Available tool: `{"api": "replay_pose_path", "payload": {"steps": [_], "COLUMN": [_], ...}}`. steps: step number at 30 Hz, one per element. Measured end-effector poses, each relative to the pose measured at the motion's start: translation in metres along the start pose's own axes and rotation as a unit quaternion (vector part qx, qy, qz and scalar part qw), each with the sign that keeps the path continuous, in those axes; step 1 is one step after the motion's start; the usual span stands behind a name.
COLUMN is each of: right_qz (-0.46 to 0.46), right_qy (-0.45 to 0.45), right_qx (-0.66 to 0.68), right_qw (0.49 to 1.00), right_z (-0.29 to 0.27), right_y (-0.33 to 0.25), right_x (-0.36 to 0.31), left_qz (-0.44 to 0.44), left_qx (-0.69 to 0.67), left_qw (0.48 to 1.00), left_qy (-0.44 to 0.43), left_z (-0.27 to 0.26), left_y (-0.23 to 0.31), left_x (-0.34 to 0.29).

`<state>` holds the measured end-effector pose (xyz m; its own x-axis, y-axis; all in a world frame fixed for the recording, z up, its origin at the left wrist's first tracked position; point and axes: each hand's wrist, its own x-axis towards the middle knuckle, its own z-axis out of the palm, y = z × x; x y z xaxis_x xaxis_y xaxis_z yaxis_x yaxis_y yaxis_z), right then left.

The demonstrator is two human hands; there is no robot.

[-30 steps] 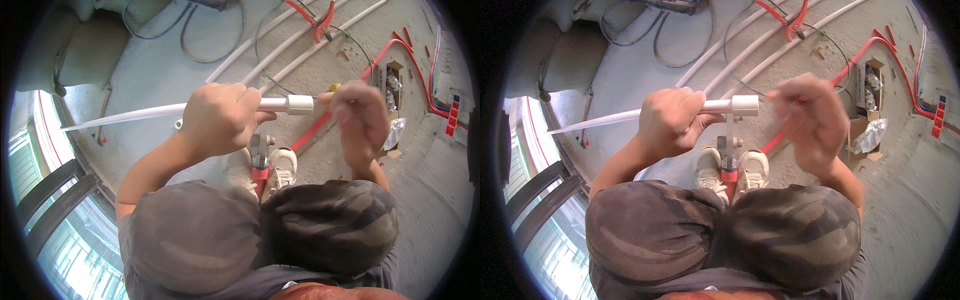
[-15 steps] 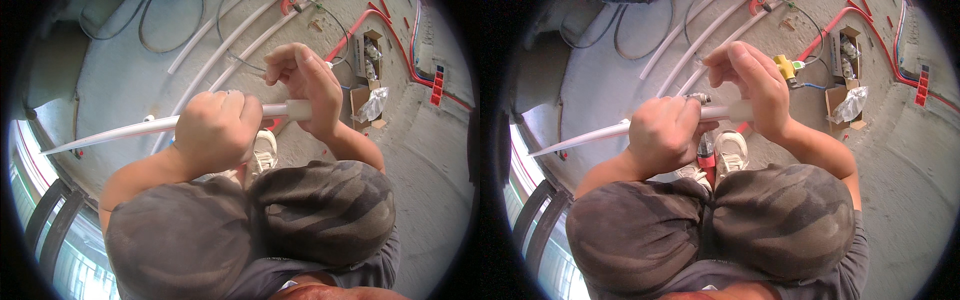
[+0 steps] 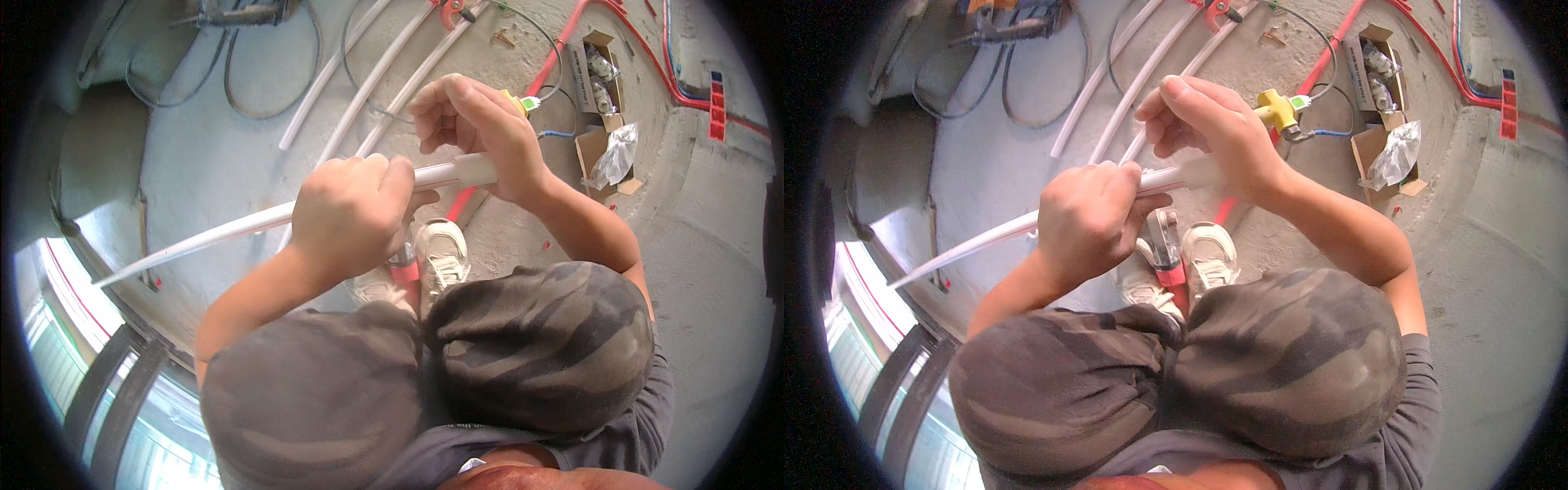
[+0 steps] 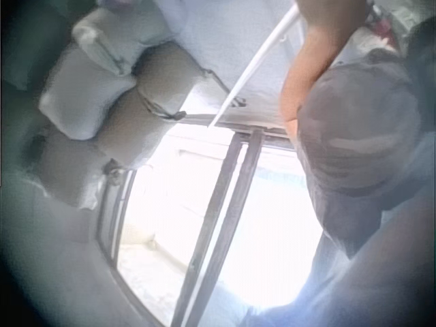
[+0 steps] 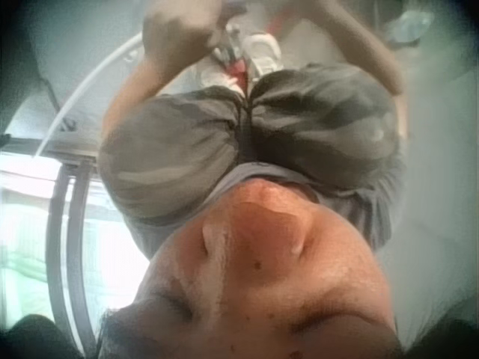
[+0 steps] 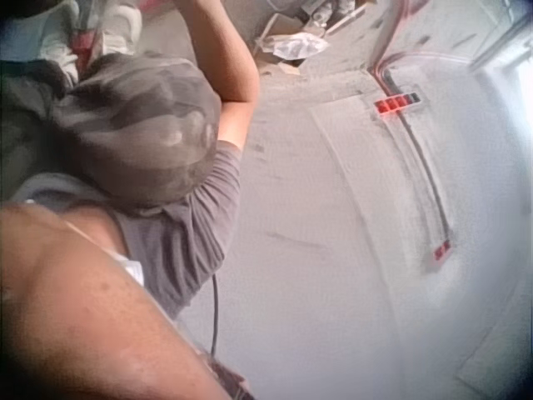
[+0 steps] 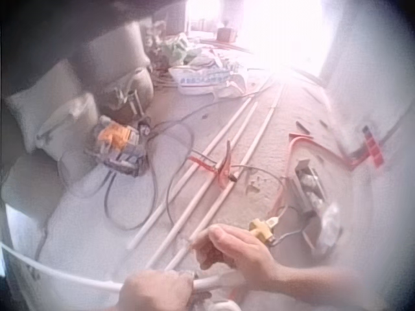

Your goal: The person sits on the floor and uses a pipe fusion tool to heat and join white plastic pipes with fittings. They repeatedly insert pipes into the tool, wait for heating, then connect them to form longer pipe sections.

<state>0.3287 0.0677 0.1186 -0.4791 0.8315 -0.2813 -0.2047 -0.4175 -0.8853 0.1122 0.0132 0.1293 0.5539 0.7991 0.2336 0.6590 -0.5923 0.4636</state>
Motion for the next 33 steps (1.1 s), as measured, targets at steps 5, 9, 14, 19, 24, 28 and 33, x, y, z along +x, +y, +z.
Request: {"api": "replay_pose_path", "payload": {"steps": [5,9,14,19,24,28,33], "right_qz": [-0.059,0.002,-0.009,-0.013,-0.051,-0.046,-0.033], "right_qy": [-0.111,-0.106,-0.05,-0.021,0.114,0.156,0.166], "right_qx": [-0.338,-0.481,-0.514,-0.544,-0.554,-0.553,-0.555], "right_qw": [0.933,0.87,0.856,0.839,0.823,0.817,0.815], "right_z": [-0.017,-0.037,-0.08,-0.078,-0.069,-0.068,-0.069], "right_y": [-0.024,-0.022,-0.02,-0.006,0.018,0.014,0.016], "right_x": [-0.022,-0.033,-0.042,-0.035,-0.035,-0.034,-0.033], "left_qz": [0.0,-0.048,-0.207,-0.203,-0.192,-0.193,-0.193], "left_qx": [0.068,-0.028,-0.112,-0.093,-0.075,-0.051,-0.044], "left_qw": [0.997,0.998,0.969,0.973,0.978,0.979,0.98], "left_qy": [0.022,-0.025,-0.081,-0.056,-0.019,-0.044,-0.036], "left_z": [-0.009,-0.004,-0.024,-0.023,-0.009,-0.012,-0.01], "left_y": [-0.009,-0.019,-0.064,-0.071,-0.063,-0.057,-0.058], "left_x": [0.004,-0.012,-0.06,-0.081,-0.08,-0.075,-0.075]}}
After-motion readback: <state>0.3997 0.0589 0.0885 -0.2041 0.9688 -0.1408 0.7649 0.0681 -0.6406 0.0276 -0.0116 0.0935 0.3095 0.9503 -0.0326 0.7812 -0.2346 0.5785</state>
